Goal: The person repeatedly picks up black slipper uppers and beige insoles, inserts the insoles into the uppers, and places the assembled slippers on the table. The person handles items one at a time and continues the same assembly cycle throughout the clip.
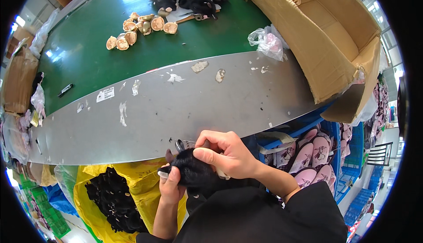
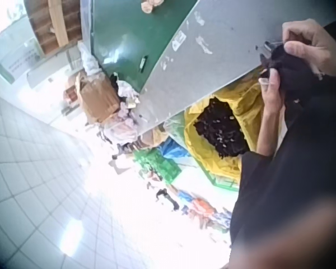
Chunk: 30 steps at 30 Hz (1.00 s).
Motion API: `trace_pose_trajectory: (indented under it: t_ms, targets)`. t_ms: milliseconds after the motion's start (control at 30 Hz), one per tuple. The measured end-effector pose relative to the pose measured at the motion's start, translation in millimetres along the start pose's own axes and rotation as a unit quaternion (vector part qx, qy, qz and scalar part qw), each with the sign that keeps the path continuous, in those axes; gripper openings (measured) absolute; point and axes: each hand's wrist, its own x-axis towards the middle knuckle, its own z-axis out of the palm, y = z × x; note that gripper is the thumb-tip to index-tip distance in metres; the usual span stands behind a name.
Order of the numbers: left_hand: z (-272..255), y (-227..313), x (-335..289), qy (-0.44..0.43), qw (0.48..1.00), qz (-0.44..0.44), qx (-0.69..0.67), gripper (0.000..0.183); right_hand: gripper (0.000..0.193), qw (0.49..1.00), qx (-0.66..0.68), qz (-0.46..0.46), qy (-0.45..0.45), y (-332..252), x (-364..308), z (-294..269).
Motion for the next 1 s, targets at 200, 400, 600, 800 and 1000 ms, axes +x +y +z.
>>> trace_pose_trajectory:
  t_ms: [200,400,600,800,1000]
  targets:
    - [23,7,6,0.055,0.994,-0.015,0.093,0.040,0.018,0.996,-0.074,-0.037,0.027,8,6,-3]
    - [38,-2,6,0.096,0.979,0.034,0.178,0.038,0.018,1.000,-0.017,0.008,0.005,-1,11,0]
    - [30,-3,2,0.088,0.995,0.007,0.041,0.062,0.017,1.000,0.003,0.014,-0.024,2,14,-4]
    - [43,0,3,0.110,0.991,0.032,0.064,0.066,0.016,1.000,-0.018,-0.001,-0.007,2,15,-3]
    - [32,-3,1,0.088,0.994,-0.006,0.064,0.074,0.014,0.996,-0.078,-0.048,0.015,3,11,-2]
